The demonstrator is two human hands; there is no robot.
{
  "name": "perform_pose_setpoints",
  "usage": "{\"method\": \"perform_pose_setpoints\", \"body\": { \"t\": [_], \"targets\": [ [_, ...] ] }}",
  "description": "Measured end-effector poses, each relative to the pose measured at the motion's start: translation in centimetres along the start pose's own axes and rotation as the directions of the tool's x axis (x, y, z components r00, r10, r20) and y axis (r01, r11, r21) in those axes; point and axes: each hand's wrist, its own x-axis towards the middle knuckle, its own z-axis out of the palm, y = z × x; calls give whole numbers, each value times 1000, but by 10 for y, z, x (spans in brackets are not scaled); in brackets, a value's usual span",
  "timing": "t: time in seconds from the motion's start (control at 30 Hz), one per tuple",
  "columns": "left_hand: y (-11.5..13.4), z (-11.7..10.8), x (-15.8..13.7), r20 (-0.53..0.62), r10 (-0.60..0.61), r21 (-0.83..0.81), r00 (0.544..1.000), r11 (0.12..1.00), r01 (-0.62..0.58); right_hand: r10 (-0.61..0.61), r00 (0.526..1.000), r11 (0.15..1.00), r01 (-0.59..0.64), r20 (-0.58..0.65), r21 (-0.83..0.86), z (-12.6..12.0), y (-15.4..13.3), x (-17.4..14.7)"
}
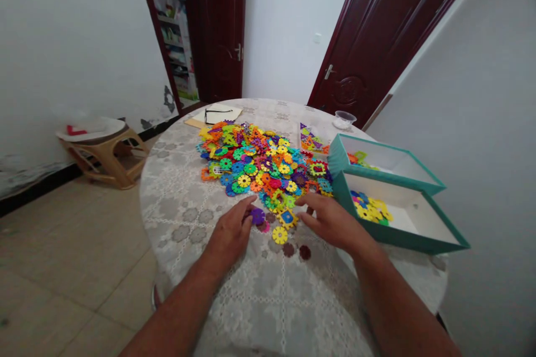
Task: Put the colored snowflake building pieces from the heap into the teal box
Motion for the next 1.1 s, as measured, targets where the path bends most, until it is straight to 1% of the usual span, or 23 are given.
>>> {"method": "perform_pose_setpoints", "body": {
  "t": [0.03, 0.1, 0.2, 0.3, 0.47, 0.6, 0.7, 0.73, 0.8, 0.9, 1.0, 1.1],
  "targets": [
    [0, 0, 0, -7, -5, -1, 1000, 1000, 5, 3, 999, 999, -1, 37, -34, 15, -6, -2],
    [-2, 1, 0, -25, -19, 10, 1000, 1000, 19, 58, 997, 990, -52, 43, -130, 38, -13, -3],
    [-2, 2, 0, -43, -29, 19, 999, 999, 30, 146, 989, 970, -140, 15, -199, 56, -17, -2],
    [-1, 1, 0, -58, -6, 28, 998, 1000, 7, 134, 991, 981, -135, -18, -140, 60, -12, -2],
    [-3, 2, 0, -56, 24, 80, 998, 997, -20, 32, 995, 999, -30, -98, 29, 57, 5, -6],
    [-5, 5, 0, -34, 90, 125, 995, 989, -85, 43, 972, 991, -12, -229, 135, 61, 8, 4],
    [-5, 5, 1, -13, 113, 133, 994, 985, -110, 54, 945, 994, -18, -322, 112, 73, 3, 18],
    [-4, 5, 1, -7, 118, 133, 993, 984, -117, 51, 944, 997, -28, -325, 76, 79, 1, 22],
    [-4, 5, 2, 5, 123, 131, 992, 984, -123, 59, 955, 998, -65, -292, -12, 89, -2, 28],
    [-4, 5, 1, 10, 125, 125, 992, 984, -125, 82, 964, 989, -111, -254, -101, 97, -4, 29],
    [-4, 5, 1, 7, 130, 129, 992, 983, -129, 70, 951, 990, -102, -300, -93, 97, -1, 27],
    [0, 4, 1, -10, 147, 125, 989, 982, -145, 62, 926, 998, -58, -372, 21, 91, 4, 26]
  ]
}}
